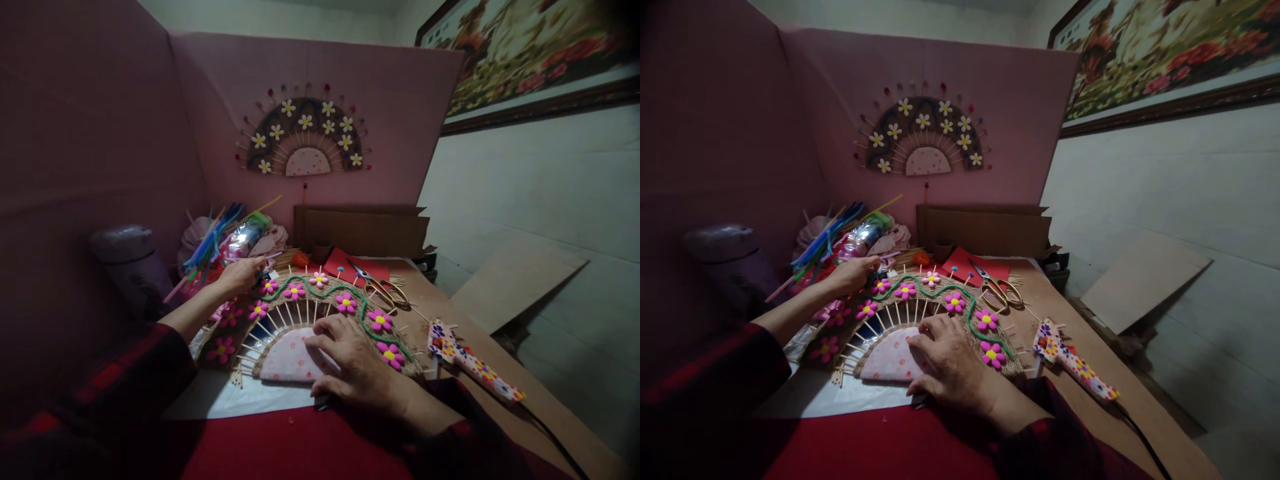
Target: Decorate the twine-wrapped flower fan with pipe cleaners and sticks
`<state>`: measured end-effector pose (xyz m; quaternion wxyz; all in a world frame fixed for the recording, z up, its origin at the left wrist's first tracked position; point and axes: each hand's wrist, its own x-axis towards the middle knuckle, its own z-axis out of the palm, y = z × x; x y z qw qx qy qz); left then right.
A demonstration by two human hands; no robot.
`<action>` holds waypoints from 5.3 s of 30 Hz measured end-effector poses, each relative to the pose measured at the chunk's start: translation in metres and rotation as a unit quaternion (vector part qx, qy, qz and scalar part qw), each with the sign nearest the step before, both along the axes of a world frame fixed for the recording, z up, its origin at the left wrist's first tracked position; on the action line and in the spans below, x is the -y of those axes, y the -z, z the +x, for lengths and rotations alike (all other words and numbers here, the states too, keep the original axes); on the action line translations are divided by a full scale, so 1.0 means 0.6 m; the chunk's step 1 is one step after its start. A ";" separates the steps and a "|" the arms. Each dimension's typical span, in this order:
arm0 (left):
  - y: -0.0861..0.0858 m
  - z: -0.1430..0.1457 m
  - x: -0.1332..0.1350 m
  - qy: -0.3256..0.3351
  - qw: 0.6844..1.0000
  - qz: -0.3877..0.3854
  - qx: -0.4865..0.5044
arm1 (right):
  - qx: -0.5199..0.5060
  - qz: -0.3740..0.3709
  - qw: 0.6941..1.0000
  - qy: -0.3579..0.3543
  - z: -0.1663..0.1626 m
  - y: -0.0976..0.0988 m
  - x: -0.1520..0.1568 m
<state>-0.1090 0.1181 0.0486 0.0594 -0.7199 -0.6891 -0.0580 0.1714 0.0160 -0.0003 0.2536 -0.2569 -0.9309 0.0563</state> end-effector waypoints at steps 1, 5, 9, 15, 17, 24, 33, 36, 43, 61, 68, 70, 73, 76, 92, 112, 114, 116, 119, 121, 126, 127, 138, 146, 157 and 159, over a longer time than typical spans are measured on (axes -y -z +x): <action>0.000 0.000 0.000 0.001 1.000 0.000 0.003 | 0.001 0.001 1.000 0.001 0.000 0.000 0.000; 0.001 -0.001 0.001 0.005 1.000 0.002 0.014 | -0.005 0.004 1.000 -0.001 0.000 0.002 -0.002; 0.003 -0.001 0.000 0.013 1.000 0.007 0.021 | -0.013 0.006 1.000 -0.006 0.000 0.004 -0.002; 0.004 -0.002 -0.001 0.026 0.999 0.013 0.032 | -0.020 0.003 1.000 -0.006 0.001 0.006 -0.003; 0.003 -0.002 -0.001 0.032 0.999 0.011 0.038 | -0.020 0.004 1.000 -0.006 0.001 0.008 -0.005; 0.003 -0.009 -0.007 0.020 0.997 0.027 0.065 | -0.013 0.014 1.000 0.001 0.001 0.011 -0.006; 0.017 -0.013 -0.008 0.008 0.988 0.053 0.146 | -0.010 0.010 1.000 -0.002 0.002 0.008 -0.005; 0.018 -0.009 -0.005 0.004 0.984 0.055 0.168 | -0.015 0.008 1.000 -0.003 0.002 0.008 -0.005; 0.021 -0.002 -0.008 -0.002 0.975 0.064 0.215 | -0.016 0.009 1.000 -0.003 0.002 0.008 -0.005; 0.035 -0.002 -0.031 -0.005 0.936 0.085 0.341 | 0.003 0.005 1.000 -0.003 0.002 0.009 -0.007; 0.040 -0.002 -0.029 -0.001 0.908 0.091 0.410 | 0.003 0.003 1.000 -0.001 0.003 0.008 -0.006; 0.039 -0.001 -0.027 -0.005 0.902 0.094 0.421 | 0.001 0.003 1.000 -0.002 0.004 0.008 -0.006; 0.037 -0.001 -0.026 -0.013 0.897 0.104 0.429 | -0.004 0.000 1.000 -0.003 0.004 0.010 -0.006; 0.034 -0.002 -0.027 -0.021 0.894 0.115 0.432 | -0.007 -0.003 1.000 -0.004 0.004 0.010 -0.007; 0.026 0.005 -0.020 -0.049 0.884 0.081 0.459 | -0.007 -0.004 1.000 -0.004 0.003 0.006 -0.005; 0.037 -0.012 -0.033 0.008 0.893 0.081 0.442 | 0.006 -0.005 1.000 -0.010 0.003 0.006 -0.009; 0.041 -0.015 -0.036 0.011 0.895 0.082 0.439 | 0.005 -0.006 1.000 -0.011 0.003 0.006 -0.009; 0.046 -0.017 -0.039 0.014 0.896 0.080 0.437 | 0.003 -0.011 1.000 -0.013 0.003 0.007 -0.010; 0.050 -0.018 -0.039 0.017 0.896 0.079 0.437 | -0.004 -0.022 1.000 -0.021 0.003 0.008 -0.012; 0.050 -0.016 -0.037 0.016 0.896 0.082 0.435 | -0.008 -0.027 0.999 -0.028 0.003 0.009 -0.014; 0.048 -0.014 -0.034 0.015 0.900 0.092 0.425 | -0.012 -0.036 0.999 -0.034 0.003 0.012 -0.016; 0.048 -0.015 -0.034 0.015 0.901 0.094 0.423 | -0.013 -0.037 0.999 -0.034 0.003 0.013 -0.017; 0.055 -0.021 -0.039 0.015 0.899 0.076 0.432 | -0.019 -0.030 0.999 -0.037 0.001 0.018 -0.020; 0.056 -0.023 -0.043 0.010 0.897 0.065 0.437 | -0.022 -0.033 0.999 -0.037 0.002 0.018 -0.020; 0.056 -0.025 -0.045 0.016 0.897 0.056 0.438 | -0.024 -0.035 0.998 -0.039 0.002 0.017 -0.019; 0.056 -0.025 -0.046 0.018 0.897 0.055 0.439 | -0.023 -0.035 0.998 -0.038 0.002 0.019 -0.021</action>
